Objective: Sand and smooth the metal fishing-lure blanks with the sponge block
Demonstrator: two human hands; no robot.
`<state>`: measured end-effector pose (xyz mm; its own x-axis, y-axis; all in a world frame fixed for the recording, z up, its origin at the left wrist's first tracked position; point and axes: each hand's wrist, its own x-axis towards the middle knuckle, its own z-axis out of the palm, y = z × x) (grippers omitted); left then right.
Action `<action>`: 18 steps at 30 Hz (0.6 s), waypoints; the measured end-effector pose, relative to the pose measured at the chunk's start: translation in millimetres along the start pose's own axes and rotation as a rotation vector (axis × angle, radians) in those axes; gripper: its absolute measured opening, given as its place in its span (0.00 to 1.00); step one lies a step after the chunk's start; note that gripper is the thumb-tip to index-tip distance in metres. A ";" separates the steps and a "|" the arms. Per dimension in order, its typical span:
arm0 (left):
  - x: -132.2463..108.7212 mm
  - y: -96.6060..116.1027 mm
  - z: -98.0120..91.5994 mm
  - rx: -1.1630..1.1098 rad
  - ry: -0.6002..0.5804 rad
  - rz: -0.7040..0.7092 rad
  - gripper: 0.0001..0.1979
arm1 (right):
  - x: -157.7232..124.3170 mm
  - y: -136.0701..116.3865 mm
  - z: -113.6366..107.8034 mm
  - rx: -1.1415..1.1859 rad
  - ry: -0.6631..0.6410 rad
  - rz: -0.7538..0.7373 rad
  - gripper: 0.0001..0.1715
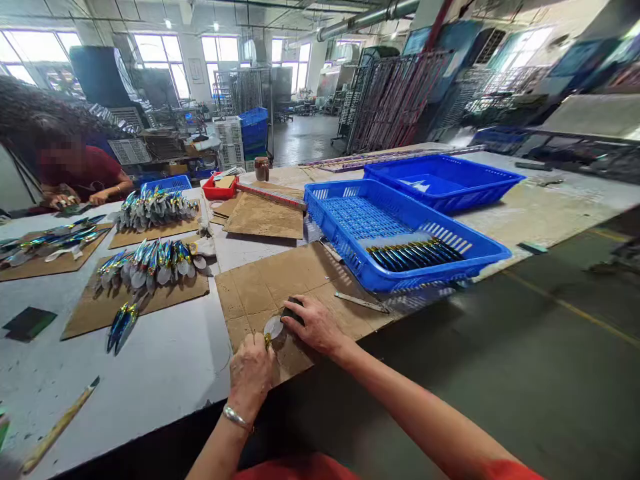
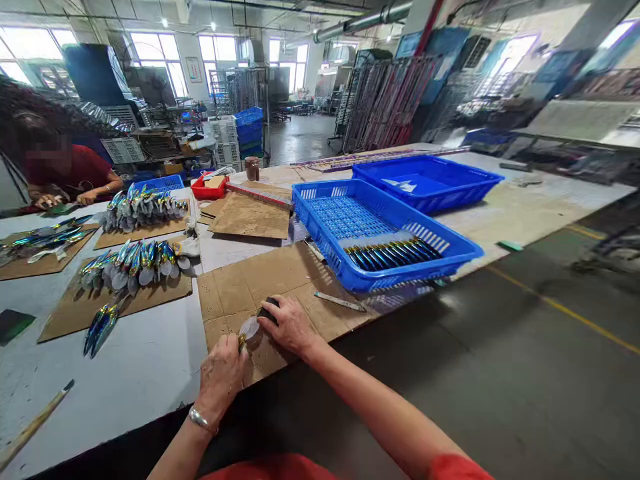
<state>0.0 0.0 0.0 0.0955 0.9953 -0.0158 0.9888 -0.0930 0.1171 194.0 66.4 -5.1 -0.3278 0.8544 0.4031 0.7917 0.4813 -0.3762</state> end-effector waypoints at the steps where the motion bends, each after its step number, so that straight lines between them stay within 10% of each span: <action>1: 0.6 0.1 0.2 -0.002 -0.002 0.004 0.08 | 0.0 -2.3 -0.5 -0.015 -0.001 0.013 0.20; 18: 0.4 0.9 4.1 -0.097 -0.021 -0.015 0.09 | -4.4 -26.2 1.4 -0.095 -0.076 -0.088 0.17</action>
<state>1.4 0.2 -3.9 0.0847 0.9956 -0.0392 0.9744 -0.0745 0.2121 173.9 50.3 1.8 -0.4332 0.8238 0.3657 0.8021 0.5374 -0.2604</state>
